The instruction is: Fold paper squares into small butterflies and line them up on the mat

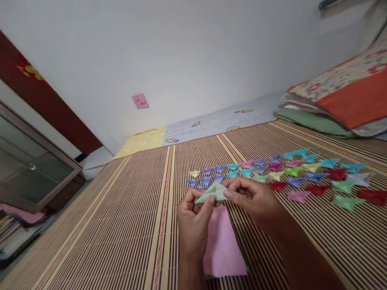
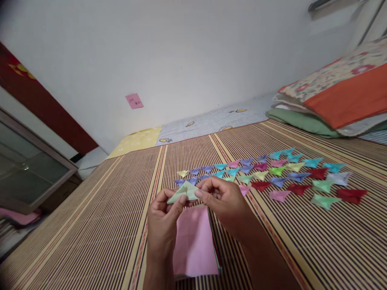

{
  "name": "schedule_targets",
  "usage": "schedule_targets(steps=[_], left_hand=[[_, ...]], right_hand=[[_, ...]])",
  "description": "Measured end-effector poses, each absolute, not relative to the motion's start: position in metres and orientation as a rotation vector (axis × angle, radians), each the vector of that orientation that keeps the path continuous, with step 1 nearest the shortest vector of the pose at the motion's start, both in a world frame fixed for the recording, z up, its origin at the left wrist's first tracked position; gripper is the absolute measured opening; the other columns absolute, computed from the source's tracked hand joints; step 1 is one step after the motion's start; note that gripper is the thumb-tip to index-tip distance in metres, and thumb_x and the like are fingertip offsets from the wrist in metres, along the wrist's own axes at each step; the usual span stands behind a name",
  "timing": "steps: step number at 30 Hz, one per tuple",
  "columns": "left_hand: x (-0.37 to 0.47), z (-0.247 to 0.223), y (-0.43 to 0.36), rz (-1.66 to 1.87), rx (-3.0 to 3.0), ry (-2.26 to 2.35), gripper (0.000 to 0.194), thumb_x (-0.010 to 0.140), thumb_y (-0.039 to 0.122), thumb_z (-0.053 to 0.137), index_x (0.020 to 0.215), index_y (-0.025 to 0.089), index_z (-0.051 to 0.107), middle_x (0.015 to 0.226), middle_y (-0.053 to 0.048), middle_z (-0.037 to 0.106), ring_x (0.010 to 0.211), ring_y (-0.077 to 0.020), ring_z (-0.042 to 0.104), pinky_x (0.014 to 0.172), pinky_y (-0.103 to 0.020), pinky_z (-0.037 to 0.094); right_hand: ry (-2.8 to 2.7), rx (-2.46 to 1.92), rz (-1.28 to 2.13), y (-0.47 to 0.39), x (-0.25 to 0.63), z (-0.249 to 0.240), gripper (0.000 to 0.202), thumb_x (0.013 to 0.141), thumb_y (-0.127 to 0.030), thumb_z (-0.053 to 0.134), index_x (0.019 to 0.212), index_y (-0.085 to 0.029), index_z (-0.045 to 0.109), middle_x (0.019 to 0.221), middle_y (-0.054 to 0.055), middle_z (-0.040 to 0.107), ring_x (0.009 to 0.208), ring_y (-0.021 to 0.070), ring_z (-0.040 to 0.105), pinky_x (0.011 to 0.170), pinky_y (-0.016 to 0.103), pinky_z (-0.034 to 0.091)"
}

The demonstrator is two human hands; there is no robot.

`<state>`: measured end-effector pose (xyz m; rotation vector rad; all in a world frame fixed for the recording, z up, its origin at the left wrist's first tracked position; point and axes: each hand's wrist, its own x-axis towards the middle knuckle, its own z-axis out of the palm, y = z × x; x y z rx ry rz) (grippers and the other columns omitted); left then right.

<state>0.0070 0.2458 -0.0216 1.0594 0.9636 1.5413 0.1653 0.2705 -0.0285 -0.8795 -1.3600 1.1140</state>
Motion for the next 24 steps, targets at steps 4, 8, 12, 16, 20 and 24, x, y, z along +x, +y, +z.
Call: schedule_targets(steps=[4, 8, 12, 16, 20, 24], left_hand=[[0.007, -0.020, 0.246, 1.527, 1.047, 0.990, 0.024, 0.075, 0.028, 0.088, 0.073, 0.017, 0.067, 0.068, 0.000, 0.072, 0.067, -0.0134, 0.068, 0.068, -0.024, 0.056], [0.008, -0.016, 0.247, 1.482, 1.090, 1.004, 0.020, 0.074, 0.028, 0.088, 0.072, 0.015, 0.072, 0.067, 0.000, 0.069, 0.065, -0.0119, 0.064, 0.065, -0.022, 0.053], [0.009, -0.015, 0.246, 1.472, 1.128, 1.033, 0.021, 0.073, 0.027, 0.087, 0.070, 0.015, 0.070, 0.066, 0.001, 0.066, 0.063, -0.0108, 0.059, 0.060, -0.020, 0.049], [0.009, -0.016, 0.244, 1.508, 1.231, 1.054, 0.013, 0.079, 0.024, 0.081, 0.080, 0.018, 0.069, 0.072, 0.001, 0.067, 0.065, -0.0117, 0.060, 0.061, -0.020, 0.049], [0.008, -0.016, 0.242, 1.491, 1.358, 1.074, 0.004, 0.088, 0.022, 0.073, 0.086, 0.020, 0.069, 0.079, 0.000, 0.069, 0.072, -0.0129, 0.064, 0.066, -0.021, 0.050], [0.009, -0.018, 0.241, 1.464, 1.415, 1.121, 0.004, 0.089, 0.021, 0.070, 0.087, 0.020, 0.067, 0.080, 0.000, 0.067, 0.072, -0.0139, 0.063, 0.065, -0.022, 0.049]], right_hand=[[-1.493, -0.906, 0.901, 0.265, 0.161, -0.020, 0.010, 0.090, -0.027, 0.068, 0.081, -0.023, 0.069, 0.100, 0.005, 0.068, 0.104, 0.0236, 0.064, 0.092, 0.038, 0.048], [-1.556, -0.945, 0.720, 0.259, 0.153, -0.013, 0.013, 0.092, -0.024, 0.066, 0.079, -0.023, 0.068, 0.090, 0.003, 0.065, 0.092, 0.0223, 0.062, 0.083, 0.035, 0.046], [-1.552, -0.938, 0.694, 0.257, 0.149, -0.013, 0.022, 0.094, -0.023, 0.062, 0.073, -0.022, 0.064, 0.085, 0.001, 0.059, 0.086, 0.0200, 0.059, 0.078, 0.033, 0.043], [-1.539, -0.936, 0.767, 0.260, 0.151, -0.016, 0.019, 0.094, -0.024, 0.062, 0.075, -0.022, 0.066, 0.090, 0.001, 0.060, 0.090, 0.0198, 0.060, 0.082, 0.033, 0.044], [-1.558, -0.967, 0.746, 0.261, 0.154, -0.018, 0.017, 0.093, -0.027, 0.065, 0.077, -0.023, 0.068, 0.101, 0.004, 0.063, 0.105, 0.0234, 0.061, 0.090, 0.036, 0.043], [-1.536, -0.977, 0.800, 0.262, 0.155, -0.019, 0.017, 0.093, -0.027, 0.065, 0.077, -0.023, 0.069, 0.109, 0.006, 0.066, 0.114, 0.0256, 0.061, 0.093, 0.038, 0.043]])
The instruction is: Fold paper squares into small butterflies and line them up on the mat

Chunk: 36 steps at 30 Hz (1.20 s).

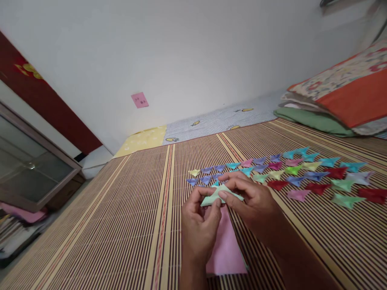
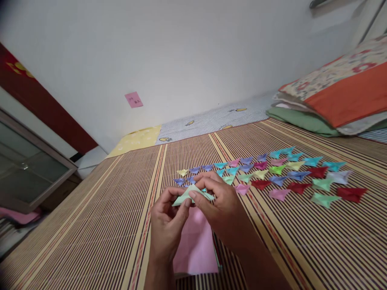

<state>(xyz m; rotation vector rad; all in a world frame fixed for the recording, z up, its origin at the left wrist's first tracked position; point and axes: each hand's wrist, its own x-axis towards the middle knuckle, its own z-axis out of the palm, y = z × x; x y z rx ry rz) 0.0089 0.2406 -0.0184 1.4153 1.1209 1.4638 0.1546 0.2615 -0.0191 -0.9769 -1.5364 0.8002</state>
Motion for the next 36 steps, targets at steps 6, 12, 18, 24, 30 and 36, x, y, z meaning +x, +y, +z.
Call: schedule_targets(steps=[6, 12, 18, 24, 30, 36], left_hand=[[0.012, -0.025, 0.241, 1.463, 1.503, 1.165, 0.004, 0.094, 0.024, 0.066, 0.093, 0.021, 0.066, 0.086, -0.001, 0.067, 0.079, -0.0165, 0.064, 0.071, -0.026, 0.052], [0.012, -0.026, 0.241, 1.447, 1.488, 1.134, 0.007, 0.097, 0.027, 0.064, 0.100, 0.022, 0.067, 0.087, -0.001, 0.068, 0.075, -0.0152, 0.064, 0.067, -0.025, 0.053], [0.011, -0.028, 0.241, 1.503, 1.491, 1.127, 0.006, 0.096, 0.024, 0.066, 0.101, 0.023, 0.069, 0.093, -0.001, 0.072, 0.083, -0.0151, 0.069, 0.069, -0.023, 0.056], [0.015, -0.026, 0.240, 1.577, 1.515, 1.113, 0.028, 0.096, 0.023, 0.066, 0.123, 0.028, 0.068, 0.133, -0.008, 0.068, 0.119, -0.0245, 0.067, 0.086, -0.032, 0.060], [0.019, -0.023, 0.242, 1.542, 1.306, 1.125, 0.029, 0.092, 0.025, 0.072, 0.121, 0.025, 0.068, 0.121, -0.007, 0.074, 0.104, -0.0205, 0.072, 0.078, -0.028, 0.060], [0.015, -0.017, 0.243, 1.405, 1.237, 1.026, 0.021, 0.094, 0.032, 0.069, 0.080, 0.016, 0.068, 0.066, -0.001, 0.072, 0.053, -0.0093, 0.063, 0.054, -0.019, 0.049]], right_hand=[[-1.531, -0.994, 0.834, 0.261, 0.156, -0.017, 0.015, 0.093, -0.029, 0.065, 0.082, -0.023, 0.073, 0.111, 0.005, 0.070, 0.111, 0.0251, 0.064, 0.094, 0.038, 0.044], [-1.506, -0.969, 0.882, 0.260, 0.154, -0.014, 0.016, 0.092, -0.026, 0.063, 0.079, -0.021, 0.069, 0.092, 0.003, 0.068, 0.091, 0.0211, 0.065, 0.081, 0.034, 0.049], [-1.388, -1.094, 1.016, 0.268, 0.155, -0.027, 0.028, 0.085, -0.039, 0.074, 0.106, -0.021, 0.071, 0.098, 0.006, 0.075, 0.094, 0.0253, 0.071, 0.080, 0.038, 0.056], [-1.241, -0.942, 1.112, 0.264, 0.149, -0.025, 0.031, 0.084, -0.034, 0.073, 0.112, -0.020, 0.071, 0.095, 0.007, 0.076, 0.089, 0.0236, 0.073, 0.077, 0.037, 0.059], [-1.288, -1.015, 0.974, 0.264, 0.150, -0.024, 0.031, 0.085, -0.031, 0.071, 0.114, -0.021, 0.072, 0.097, 0.008, 0.077, 0.090, 0.0252, 0.073, 0.076, 0.038, 0.059], [-1.371, -1.043, 0.927, 0.262, 0.155, -0.021, 0.023, 0.087, -0.032, 0.071, 0.108, -0.022, 0.073, 0.091, 0.005, 0.076, 0.086, 0.0223, 0.072, 0.079, 0.037, 0.056]])
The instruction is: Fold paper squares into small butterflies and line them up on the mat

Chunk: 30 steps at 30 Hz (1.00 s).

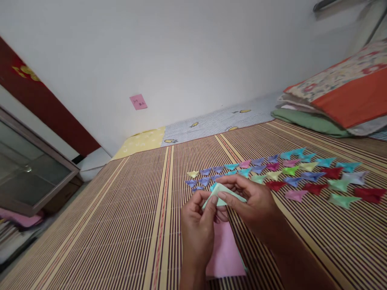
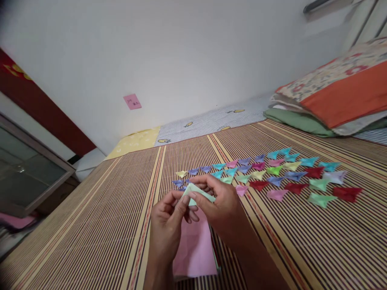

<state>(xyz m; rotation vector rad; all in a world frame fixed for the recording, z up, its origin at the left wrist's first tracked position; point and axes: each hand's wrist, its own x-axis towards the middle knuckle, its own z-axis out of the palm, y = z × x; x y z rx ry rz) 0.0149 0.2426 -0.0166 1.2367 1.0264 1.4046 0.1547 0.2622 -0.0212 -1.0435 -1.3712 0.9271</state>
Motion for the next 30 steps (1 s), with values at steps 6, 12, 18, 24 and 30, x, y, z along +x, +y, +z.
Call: schedule_targets(steps=[6, 12, 18, 24, 30], left_hand=[[0.0114, -0.0177, 0.2431, 1.430, 1.243, 1.044, 0.017, 0.095, 0.031, 0.068, 0.086, 0.017, 0.068, 0.067, 0.001, 0.070, 0.053, -0.0090, 0.062, 0.056, -0.020, 0.049], [0.0138, -0.0228, 0.2422, 1.502, 1.283, 1.048, 0.021, 0.099, 0.029, 0.063, 0.119, 0.025, 0.060, 0.070, 0.006, 0.061, 0.057, -0.0081, 0.056, 0.059, -0.019, 0.046], [0.0139, -0.0241, 0.2412, 1.495, 1.346, 1.050, 0.007, 0.100, 0.026, 0.062, 0.107, 0.025, 0.063, 0.085, 0.004, 0.062, 0.063, -0.0081, 0.055, 0.063, -0.022, 0.047], [0.0152, -0.0200, 0.2413, 1.472, 1.297, 1.008, 0.008, 0.100, 0.029, 0.063, 0.105, 0.023, 0.063, 0.075, 0.005, 0.060, 0.062, -0.0087, 0.054, 0.062, -0.021, 0.044], [0.0127, -0.0164, 0.2414, 1.437, 1.321, 0.996, 0.014, 0.099, 0.031, 0.064, 0.090, 0.020, 0.067, 0.060, 0.006, 0.059, 0.057, -0.0086, 0.054, 0.061, -0.020, 0.043]], right_hand=[[-1.328, -0.975, 0.895, 0.2616, 0.1558, -0.0194, 0.013, 0.090, -0.032, 0.070, 0.083, -0.021, 0.068, 0.079, 0.001, 0.069, 0.073, 0.0171, 0.065, 0.066, 0.031, 0.050], [-1.333, -0.942, 0.853, 0.2636, 0.1557, -0.0242, 0.010, 0.090, -0.031, 0.070, 0.087, -0.021, 0.068, 0.083, 0.002, 0.069, 0.074, 0.0174, 0.064, 0.065, 0.030, 0.050], [-1.401, -0.935, 0.751, 0.2609, 0.1556, -0.0189, 0.006, 0.092, -0.026, 0.068, 0.088, -0.022, 0.071, 0.087, 0.003, 0.071, 0.083, 0.0198, 0.066, 0.073, 0.033, 0.051], [-1.398, -0.921, 0.774, 0.2607, 0.1555, -0.0170, 0.009, 0.093, -0.026, 0.066, 0.086, -0.022, 0.068, 0.087, 0.004, 0.070, 0.085, 0.0211, 0.065, 0.075, 0.035, 0.050], [-1.363, -0.877, 0.913, 0.2631, 0.1545, -0.0190, 0.013, 0.092, -0.030, 0.067, 0.082, -0.022, 0.066, 0.082, 0.002, 0.067, 0.079, 0.0187, 0.063, 0.071, 0.031, 0.050]])
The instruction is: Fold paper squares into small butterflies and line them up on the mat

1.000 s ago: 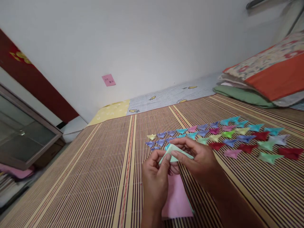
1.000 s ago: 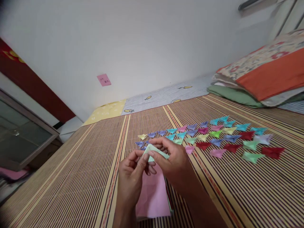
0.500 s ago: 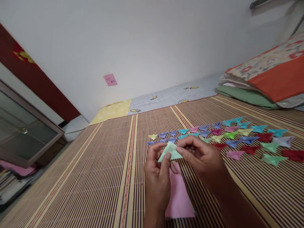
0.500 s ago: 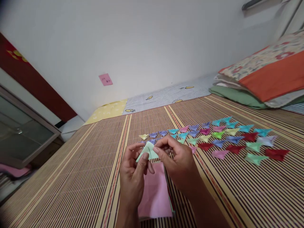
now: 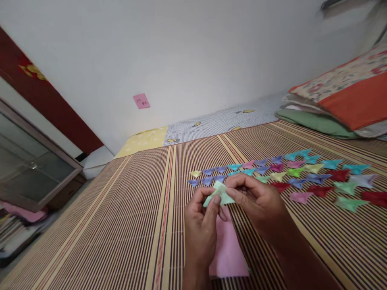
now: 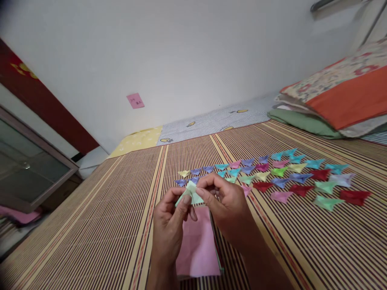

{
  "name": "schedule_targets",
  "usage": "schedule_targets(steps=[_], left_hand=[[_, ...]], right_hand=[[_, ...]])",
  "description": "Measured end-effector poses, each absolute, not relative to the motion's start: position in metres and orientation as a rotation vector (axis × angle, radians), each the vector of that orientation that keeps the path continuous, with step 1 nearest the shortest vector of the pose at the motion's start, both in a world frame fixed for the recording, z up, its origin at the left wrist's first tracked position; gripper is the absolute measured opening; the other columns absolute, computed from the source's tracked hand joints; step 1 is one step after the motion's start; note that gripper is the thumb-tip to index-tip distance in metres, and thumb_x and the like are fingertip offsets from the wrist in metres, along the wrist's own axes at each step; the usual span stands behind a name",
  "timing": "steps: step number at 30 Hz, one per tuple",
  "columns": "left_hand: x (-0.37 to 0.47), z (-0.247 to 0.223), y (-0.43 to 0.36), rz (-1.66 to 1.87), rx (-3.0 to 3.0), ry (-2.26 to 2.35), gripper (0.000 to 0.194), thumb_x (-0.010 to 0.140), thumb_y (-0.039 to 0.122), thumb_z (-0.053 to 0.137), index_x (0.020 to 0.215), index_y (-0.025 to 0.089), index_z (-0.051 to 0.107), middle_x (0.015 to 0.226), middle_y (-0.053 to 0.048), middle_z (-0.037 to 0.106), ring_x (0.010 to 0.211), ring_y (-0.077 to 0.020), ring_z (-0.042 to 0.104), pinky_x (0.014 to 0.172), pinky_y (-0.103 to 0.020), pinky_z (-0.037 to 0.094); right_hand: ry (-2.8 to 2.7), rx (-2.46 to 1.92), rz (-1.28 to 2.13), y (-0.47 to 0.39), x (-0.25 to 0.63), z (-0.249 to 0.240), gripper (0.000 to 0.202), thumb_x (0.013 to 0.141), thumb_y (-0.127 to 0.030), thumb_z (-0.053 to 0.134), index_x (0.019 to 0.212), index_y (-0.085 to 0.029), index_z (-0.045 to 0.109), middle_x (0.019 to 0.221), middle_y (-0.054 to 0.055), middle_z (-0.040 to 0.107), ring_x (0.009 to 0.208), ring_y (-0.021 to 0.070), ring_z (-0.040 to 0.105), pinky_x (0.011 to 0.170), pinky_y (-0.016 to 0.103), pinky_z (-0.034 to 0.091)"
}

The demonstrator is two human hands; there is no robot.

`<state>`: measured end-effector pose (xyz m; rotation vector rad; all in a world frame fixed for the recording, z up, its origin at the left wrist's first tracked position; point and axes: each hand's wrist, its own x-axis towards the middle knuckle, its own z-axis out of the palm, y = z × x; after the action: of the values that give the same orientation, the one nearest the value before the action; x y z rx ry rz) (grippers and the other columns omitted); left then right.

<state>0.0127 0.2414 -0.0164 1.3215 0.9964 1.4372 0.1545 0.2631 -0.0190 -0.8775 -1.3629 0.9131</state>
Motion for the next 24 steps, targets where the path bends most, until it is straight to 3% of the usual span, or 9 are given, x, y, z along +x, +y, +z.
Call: schedule_targets(steps=[9, 16, 24], left_hand=[[0.0107, -0.0179, 0.2411, 1.429, 1.286, 1.051, 0.025, 0.092, 0.031, 0.071, 0.072, 0.019, 0.064, 0.054, 0.005, 0.059, 0.053, -0.0105, 0.052, 0.060, -0.024, 0.042], [0.0121, -0.0187, 0.2414, 1.495, 1.267, 1.086, 0.027, 0.091, 0.030, 0.071, 0.069, 0.021, 0.058, 0.056, 0.004, 0.063, 0.057, -0.0133, 0.056, 0.065, -0.026, 0.045], [0.0148, -0.0166, 0.2406, 1.517, 1.259, 1.063, 0.028, 0.093, 0.030, 0.070, 0.070, 0.021, 0.056, 0.061, 0.003, 0.065, 0.059, -0.0133, 0.060, 0.064, -0.025, 0.046]], right_hand=[[-1.390, -0.875, 0.832, 0.2609, 0.1509, -0.0150, 0.012, 0.092, -0.028, 0.065, 0.082, -0.022, 0.067, 0.084, 0.003, 0.068, 0.083, 0.0207, 0.064, 0.075, 0.033, 0.051], [-1.530, -0.941, 0.802, 0.2590, 0.1582, -0.0128, 0.018, 0.097, -0.031, 0.060, 0.083, -0.024, 0.067, 0.082, 0.002, 0.068, 0.078, 0.0187, 0.062, 0.071, 0.032, 0.048], [-1.475, -1.006, 0.823, 0.2602, 0.1550, -0.0183, 0.019, 0.095, -0.034, 0.065, 0.080, -0.023, 0.065, 0.075, 0.001, 0.066, 0.071, 0.0177, 0.060, 0.066, 0.032, 0.046]])
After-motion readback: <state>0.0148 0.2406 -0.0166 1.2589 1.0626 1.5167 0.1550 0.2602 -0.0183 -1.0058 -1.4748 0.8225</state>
